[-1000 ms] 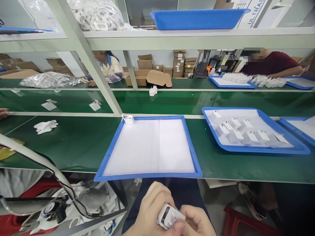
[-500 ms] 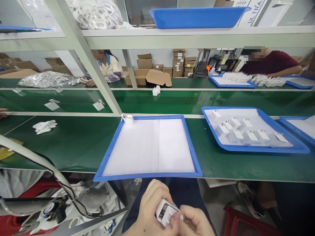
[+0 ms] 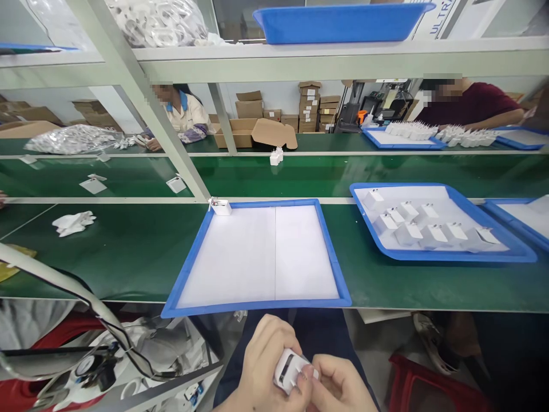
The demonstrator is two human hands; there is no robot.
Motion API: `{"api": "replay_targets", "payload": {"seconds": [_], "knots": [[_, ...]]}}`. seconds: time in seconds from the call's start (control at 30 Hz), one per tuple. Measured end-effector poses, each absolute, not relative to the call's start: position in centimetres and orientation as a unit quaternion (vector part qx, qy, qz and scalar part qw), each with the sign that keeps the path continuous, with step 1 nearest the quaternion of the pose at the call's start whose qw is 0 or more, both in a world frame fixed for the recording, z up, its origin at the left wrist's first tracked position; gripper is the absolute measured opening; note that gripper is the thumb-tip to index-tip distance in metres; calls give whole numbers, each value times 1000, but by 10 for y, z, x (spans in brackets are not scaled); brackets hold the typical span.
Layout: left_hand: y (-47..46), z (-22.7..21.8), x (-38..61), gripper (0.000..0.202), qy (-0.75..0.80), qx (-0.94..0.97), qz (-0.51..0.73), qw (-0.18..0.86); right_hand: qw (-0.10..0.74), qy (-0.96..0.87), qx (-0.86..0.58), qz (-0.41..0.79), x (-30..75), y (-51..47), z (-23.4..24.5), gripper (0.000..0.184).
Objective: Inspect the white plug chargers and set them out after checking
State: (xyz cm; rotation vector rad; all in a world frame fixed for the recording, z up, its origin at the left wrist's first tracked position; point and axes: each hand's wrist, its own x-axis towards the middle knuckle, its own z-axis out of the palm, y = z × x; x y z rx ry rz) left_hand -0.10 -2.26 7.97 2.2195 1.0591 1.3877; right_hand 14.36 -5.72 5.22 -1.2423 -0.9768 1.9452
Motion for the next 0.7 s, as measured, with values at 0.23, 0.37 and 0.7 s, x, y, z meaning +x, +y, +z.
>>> {"api": "replay_targets", "payload": {"seconds": [0.23, 0.37, 0.7], "knots": [[-28, 71, -3, 12, 338, 746, 515, 255, 399, -255, -326, 818, 141, -56, 52, 69], [-30, 70, 2, 19, 337, 730, 527, 274, 427, -250, -360, 791, 137, -65, 44, 66], [-19, 63, 3, 39, 375, 754, 465, 272, 492, -212, -376, 756, 136, -58, 38, 60]]}}
